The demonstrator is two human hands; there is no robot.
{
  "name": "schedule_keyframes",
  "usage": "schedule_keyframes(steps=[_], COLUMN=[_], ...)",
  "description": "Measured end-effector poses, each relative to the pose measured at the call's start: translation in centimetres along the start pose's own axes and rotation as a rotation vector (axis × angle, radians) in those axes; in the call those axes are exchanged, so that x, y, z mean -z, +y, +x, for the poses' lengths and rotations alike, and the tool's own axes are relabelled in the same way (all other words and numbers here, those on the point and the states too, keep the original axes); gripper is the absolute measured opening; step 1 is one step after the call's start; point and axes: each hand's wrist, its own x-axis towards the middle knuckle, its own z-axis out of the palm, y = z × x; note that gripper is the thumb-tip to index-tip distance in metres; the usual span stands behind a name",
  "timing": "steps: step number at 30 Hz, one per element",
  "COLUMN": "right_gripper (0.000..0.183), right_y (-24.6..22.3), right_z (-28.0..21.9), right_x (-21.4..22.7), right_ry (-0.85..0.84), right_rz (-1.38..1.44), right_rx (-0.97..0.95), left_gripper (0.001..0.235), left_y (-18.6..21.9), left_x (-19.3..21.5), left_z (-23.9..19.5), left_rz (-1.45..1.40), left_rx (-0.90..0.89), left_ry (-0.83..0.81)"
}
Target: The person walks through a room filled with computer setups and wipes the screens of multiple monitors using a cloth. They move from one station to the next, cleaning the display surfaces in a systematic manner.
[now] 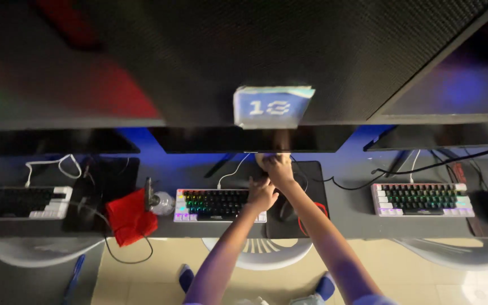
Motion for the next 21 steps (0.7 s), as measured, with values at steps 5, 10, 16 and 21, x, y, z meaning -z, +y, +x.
schedule_keyframes(steps=[5, 10, 16, 21], right_gripper=[0.043, 0.044, 0.031, 0.033], right_y=[-1.9, -6.0, -9.2, -14.2], right_z=[-2.6, -4.0, -4.2, 0.1], right_x=[9.6, 19.5, 16.2, 20.2], right_ry=[0.020, 0.116, 0.068, -0.044], right_rz=[0.216, 0.605, 1.210, 2.094], right_rx=[0.100, 0.026, -0.443, -0.641], left_gripper=[0.023, 0.029, 0.015, 0.028], left_y=[-1.9, 0.2, -2.1, -2.6], left_x=[-0.9, 9.3, 18.1, 28.4], left_z=[-0.9, -4.6, -9.6, -12.5], left_rz=[-0.133, -0.298, -0.690, -0.786], left_rx=[0.041, 0.082, 0.155, 0.265], left_ry=[-0.064, 0.192, 0.293, 0.307])
